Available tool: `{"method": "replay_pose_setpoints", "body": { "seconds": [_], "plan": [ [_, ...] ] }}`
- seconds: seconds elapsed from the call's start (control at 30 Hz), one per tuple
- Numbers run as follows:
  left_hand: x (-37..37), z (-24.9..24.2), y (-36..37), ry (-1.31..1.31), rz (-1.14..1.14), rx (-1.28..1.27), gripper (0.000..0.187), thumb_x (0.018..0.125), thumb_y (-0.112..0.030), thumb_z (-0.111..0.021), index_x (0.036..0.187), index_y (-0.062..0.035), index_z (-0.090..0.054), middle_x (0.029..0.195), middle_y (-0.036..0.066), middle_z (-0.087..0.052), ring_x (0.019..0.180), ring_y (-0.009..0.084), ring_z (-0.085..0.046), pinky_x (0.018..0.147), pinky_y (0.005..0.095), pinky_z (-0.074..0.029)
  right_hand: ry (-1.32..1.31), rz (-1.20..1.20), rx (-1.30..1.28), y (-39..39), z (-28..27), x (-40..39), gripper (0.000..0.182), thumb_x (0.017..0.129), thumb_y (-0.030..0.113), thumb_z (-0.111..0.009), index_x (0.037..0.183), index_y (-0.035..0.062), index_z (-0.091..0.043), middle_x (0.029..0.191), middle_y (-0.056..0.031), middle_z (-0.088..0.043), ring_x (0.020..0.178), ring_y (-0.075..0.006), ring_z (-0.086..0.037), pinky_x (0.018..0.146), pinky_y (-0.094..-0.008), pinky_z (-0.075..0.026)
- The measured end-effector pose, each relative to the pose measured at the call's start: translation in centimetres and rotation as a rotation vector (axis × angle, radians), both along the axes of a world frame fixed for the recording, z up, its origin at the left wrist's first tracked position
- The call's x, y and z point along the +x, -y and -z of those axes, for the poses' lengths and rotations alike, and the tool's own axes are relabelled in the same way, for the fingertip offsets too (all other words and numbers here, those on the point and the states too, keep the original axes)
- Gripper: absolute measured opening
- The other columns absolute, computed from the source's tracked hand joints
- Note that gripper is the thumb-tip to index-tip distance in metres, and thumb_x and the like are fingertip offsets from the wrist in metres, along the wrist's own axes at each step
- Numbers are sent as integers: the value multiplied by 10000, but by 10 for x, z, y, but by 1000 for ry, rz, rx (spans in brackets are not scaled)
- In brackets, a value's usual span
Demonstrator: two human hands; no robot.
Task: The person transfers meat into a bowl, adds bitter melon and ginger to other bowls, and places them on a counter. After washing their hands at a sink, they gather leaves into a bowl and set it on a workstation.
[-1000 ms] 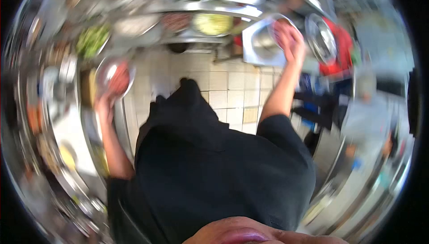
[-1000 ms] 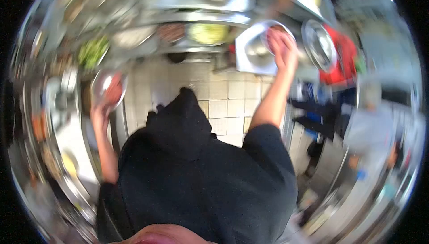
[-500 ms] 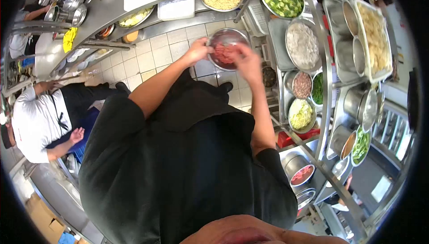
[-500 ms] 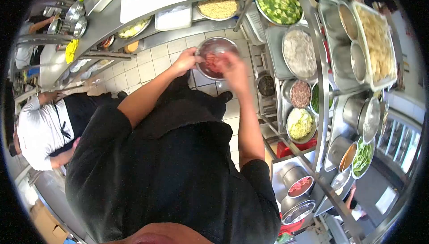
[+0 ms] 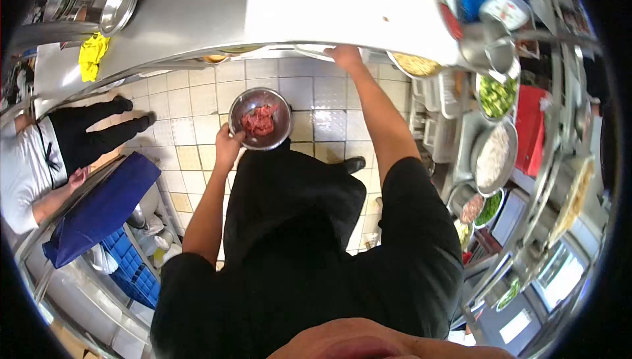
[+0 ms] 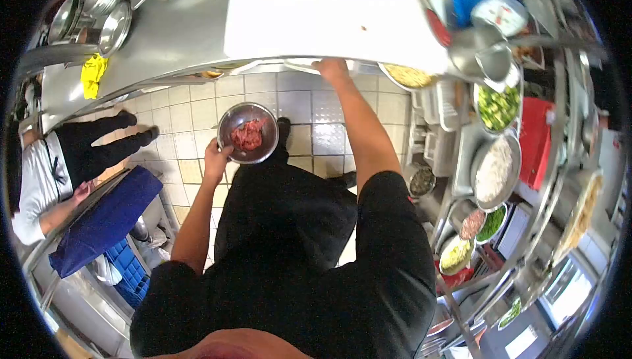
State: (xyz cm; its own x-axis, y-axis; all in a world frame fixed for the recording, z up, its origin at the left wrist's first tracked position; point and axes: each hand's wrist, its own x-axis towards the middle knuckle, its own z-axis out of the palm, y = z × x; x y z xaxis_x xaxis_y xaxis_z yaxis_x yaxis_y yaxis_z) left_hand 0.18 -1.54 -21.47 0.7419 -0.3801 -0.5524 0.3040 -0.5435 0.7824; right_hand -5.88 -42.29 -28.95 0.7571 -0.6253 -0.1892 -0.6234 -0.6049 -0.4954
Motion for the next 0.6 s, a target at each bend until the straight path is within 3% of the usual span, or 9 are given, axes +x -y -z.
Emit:
{"method": "replay_pose_setpoints", "body": {
  "seconds": [0.07,0.3,0.4,0.47,0.6],
  "plan": [
    [12,0,-20,-24,-64,32,203,777,-5,-593,979,3,-574,850,78,-624,673,140,-589,598,283,-511,183,-191,-274,2,51,47,377,822,230,-648,1135,29,-587,1128,-141,-618,937,-259,-612,820,-368,-512],
    [14,28,-61,-209,-329,-44,211,798,8,-574,1007,10,-552,891,77,-619,721,138,-606,599,274,-531,-183,-150,-223,-5,76,87,365,851,215,-605,1152,13,-566,1132,-147,-612,934,-258,-615,812,-373,-515],
    [20,28,-50,-206,-205,39,216,795,7,-576,1010,14,-553,898,83,-620,729,144,-612,594,268,-533,-50,39,-124,6,66,72,360,864,209,-587,1160,6,-557,1134,-150,-609,933,-258,-616,808,-375,-517],
    [22,22,-33,-210,-187,-55,217,795,0,-577,1010,14,-554,898,84,-621,728,149,-615,595,270,-534,87,227,-6,16,56,63,357,872,204,-575,1165,1,-551,1136,-152,-608,932,-257,-616,806,-376,-518],
    [31,17,6,-214,-122,-117,219,795,-13,-579,1010,15,-558,908,86,-625,742,155,-620,615,278,-528,463,706,421,28,41,40,351,889,196,-551,1175,-9,-539,1138,-156,-604,930,-257,-618,801,-378,-520]
  ]
}}
